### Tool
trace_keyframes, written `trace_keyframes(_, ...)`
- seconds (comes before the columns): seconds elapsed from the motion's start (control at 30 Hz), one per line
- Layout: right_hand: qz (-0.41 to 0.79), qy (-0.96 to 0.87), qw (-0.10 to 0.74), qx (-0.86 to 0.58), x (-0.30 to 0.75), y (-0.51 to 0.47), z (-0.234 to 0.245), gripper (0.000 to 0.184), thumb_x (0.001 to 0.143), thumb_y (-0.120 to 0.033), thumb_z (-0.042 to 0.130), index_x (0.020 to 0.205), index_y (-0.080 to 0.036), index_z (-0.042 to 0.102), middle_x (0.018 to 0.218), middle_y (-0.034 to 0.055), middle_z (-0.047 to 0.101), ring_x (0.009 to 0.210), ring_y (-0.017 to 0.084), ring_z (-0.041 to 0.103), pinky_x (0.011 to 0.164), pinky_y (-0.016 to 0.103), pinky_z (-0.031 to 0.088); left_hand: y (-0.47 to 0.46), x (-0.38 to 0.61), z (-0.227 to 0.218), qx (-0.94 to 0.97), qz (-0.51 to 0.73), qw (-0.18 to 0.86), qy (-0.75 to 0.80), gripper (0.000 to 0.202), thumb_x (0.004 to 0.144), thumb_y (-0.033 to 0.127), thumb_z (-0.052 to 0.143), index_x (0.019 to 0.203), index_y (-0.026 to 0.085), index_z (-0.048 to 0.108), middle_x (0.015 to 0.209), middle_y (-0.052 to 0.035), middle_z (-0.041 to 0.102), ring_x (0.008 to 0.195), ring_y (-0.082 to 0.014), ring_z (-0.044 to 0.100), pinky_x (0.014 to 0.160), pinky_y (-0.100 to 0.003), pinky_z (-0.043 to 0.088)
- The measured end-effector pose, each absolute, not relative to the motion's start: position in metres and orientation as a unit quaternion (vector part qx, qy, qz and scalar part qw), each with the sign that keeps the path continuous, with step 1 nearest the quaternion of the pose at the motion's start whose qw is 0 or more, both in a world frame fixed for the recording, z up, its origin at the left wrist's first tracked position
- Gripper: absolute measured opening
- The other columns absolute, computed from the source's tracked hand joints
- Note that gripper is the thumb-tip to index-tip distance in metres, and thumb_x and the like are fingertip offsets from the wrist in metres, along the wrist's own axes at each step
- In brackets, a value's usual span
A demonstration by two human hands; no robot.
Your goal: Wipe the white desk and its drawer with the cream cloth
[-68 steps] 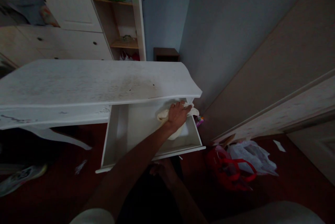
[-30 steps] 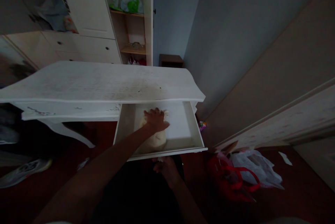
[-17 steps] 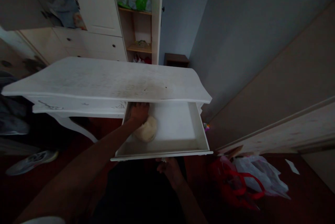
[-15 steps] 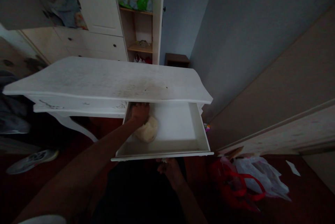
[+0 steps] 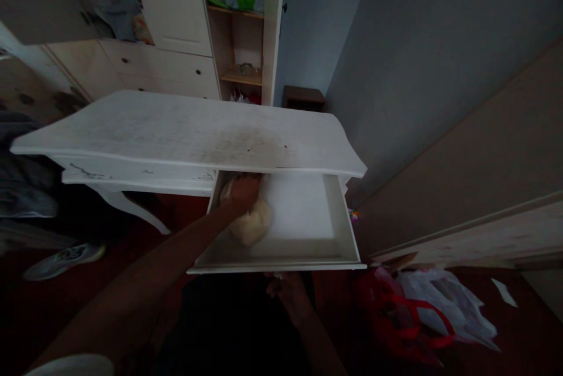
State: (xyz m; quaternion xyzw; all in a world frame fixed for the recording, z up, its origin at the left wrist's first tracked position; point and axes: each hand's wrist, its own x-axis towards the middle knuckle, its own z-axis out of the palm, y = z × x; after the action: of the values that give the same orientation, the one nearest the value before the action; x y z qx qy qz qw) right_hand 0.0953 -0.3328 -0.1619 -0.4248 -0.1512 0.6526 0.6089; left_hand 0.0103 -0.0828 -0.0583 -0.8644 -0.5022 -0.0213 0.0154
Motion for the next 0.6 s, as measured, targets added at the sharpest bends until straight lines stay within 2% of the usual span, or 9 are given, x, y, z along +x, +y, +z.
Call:
trace_keyframes(0.2,0.653,-0.167,0.601,-0.430,0.096,-0.332,-0.162,0.041,0.071,-0.050,0.072,0.090,-0.015,0.068,0.085,0.0094,0.070,0.057,0.016,0.063,0.052,0.026,0.043,-0.078,0.051,-0.069,-0.888,-0.043,0.016,-0.457,0.044,0.098,0.021,0.027,0.131,0.018,0.057,0.117,-0.0181,0.063,0.103,-0.0318,0.062,0.084,-0.044,0.047)
trace_keyframes(0.4,0.650,-0.165,0.599,-0.437,0.095,-0.332,-0.158,0.041,0.071,-0.050,0.072,0.090,-0.014,0.067,0.085,0.0085,0.069,0.056,0.015,0.062,0.052,0.025,0.043,-0.076,0.107,-0.079,-0.913,-0.098,0.024,-0.396,0.038,0.095,0.015,0.038,0.124,0.015,0.062,0.116,-0.0206,0.063,0.110,-0.0322,0.060,0.092,-0.047,0.044)
trace_keyframes(0.6,0.658,-0.165,0.597,-0.428,0.095,-0.331,-0.156,0.041,0.068,-0.049,0.074,0.086,-0.013,0.066,0.078,0.0067,0.067,0.053,0.013,0.059,0.052,0.025,0.043,-0.084,0.154,-0.080,-0.927,-0.116,0.069,-0.349,0.031,0.092,0.012,0.045,0.115,0.013,0.065,0.110,-0.0191,0.065,0.107,-0.0304,0.061,0.091,-0.046,0.045)
